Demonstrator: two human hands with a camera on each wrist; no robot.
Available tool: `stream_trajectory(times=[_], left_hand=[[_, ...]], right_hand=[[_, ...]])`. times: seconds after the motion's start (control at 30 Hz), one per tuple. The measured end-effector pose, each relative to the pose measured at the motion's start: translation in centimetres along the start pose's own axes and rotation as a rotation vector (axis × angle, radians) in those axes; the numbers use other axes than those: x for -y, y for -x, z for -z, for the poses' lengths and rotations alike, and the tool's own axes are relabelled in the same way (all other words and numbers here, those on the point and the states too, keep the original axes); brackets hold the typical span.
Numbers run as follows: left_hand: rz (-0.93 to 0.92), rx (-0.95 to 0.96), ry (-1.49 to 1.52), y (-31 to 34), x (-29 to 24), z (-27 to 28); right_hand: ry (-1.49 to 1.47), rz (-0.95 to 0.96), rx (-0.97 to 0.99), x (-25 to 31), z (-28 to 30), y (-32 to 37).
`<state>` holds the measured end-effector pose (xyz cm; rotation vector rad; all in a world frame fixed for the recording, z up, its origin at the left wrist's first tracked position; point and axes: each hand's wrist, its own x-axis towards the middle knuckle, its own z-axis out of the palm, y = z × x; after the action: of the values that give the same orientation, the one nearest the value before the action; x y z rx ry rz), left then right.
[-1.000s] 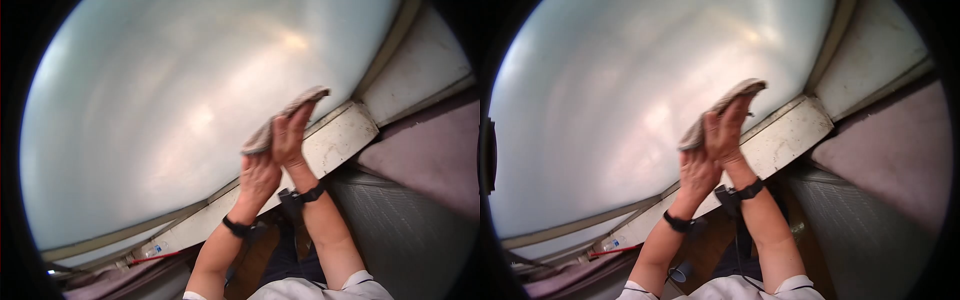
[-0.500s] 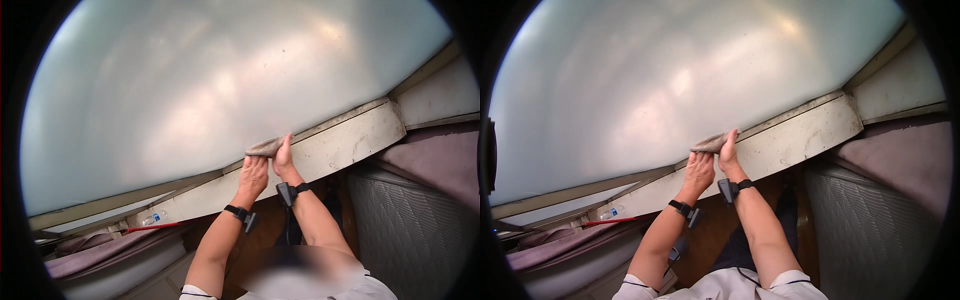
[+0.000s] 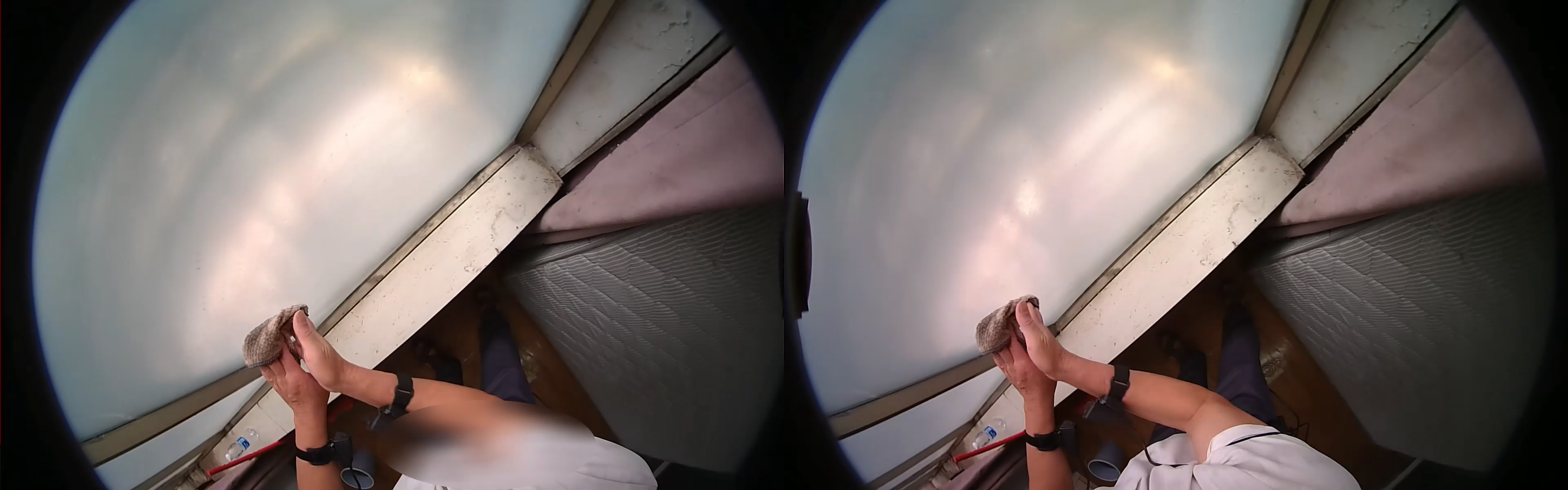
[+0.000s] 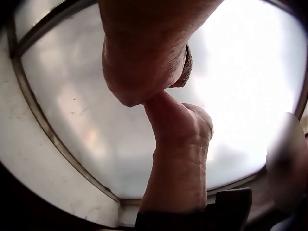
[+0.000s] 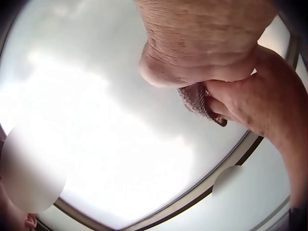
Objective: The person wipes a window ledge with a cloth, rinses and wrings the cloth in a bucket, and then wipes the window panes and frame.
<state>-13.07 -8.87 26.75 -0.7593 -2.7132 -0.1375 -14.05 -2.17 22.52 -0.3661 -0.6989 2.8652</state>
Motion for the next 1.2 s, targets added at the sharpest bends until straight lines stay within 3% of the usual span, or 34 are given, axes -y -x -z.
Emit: stream_trajectory(times=[0.1,0.17,0.27,0.3,0.37,0.4,0.43,0.47,0.5,0.63,0.67,0.77,0.93,1.2], left_hand=[[-0.092,-0.118,-0.051,-0.6,-1.0,-1.6],[-0.061,-0.072,-0.09,-2.2,-3.1,-3.0],[0.245,-0.074,0.592,-2.9,-6.0,-6.4],[0.235,-0.061,0.591,-3.2,-6.7,-6.9],[0.042,0.105,-0.122,-4.9,-9.5,-5.6],[0.174,0.165,0.137,-6.3,-12.4,-3.7],[0.168,0.172,0.139,-6.7,-13.0,-4.4],[0.076,0.02,0.053,-6.6,-13.2,-5.1],[-0.016,-0.13,-0.033,-6.2,-13.3,-5.7],[0.081,-0.081,0.121,-6.3,-13.5,-7.0],[0.003,-0.208,0.046,-6.6,-13.7,-7.4],[0.043,-0.154,0.055,-6.5,-13.4,-7.5],[0.017,-0.165,0.022,-6.3,-13.1,-7.5],[0.015,-0.172,0.043,-5.4,-12.4,-7.6]], right_hand=[[0.199,0.21,-0.062,6.8,-1.8,2.2],[0.404,0.376,-0.143,10.3,-2.1,2.3],[0.647,0.586,-0.209,13.2,0.1,1.7],[0.641,0.587,-0.224,13.5,2.0,1.1],[0.489,0.372,-0.003,14.3,6.2,0.2],[0.44,0.23,0.013,16.1,8.2,-0.4],[0.54,0.215,-0.003,17.7,10.8,-1.4],[0.556,0.205,-0.066,19.3,13.4,-2.4],[0.54,0.064,-0.203,21.7,16.2,-3.6],[0.439,0.25,-0.734,28.2,31.9,-9.8],[0.379,0.205,-0.797,30.7,34.6,-10.5],[0.098,0.165,-0.928,35.9,41.5,-12.9],[0.132,0.158,-0.973,39.3,45.9,-15.4],[0.038,0.205,-0.989,40.1,47.5,-17.2]])
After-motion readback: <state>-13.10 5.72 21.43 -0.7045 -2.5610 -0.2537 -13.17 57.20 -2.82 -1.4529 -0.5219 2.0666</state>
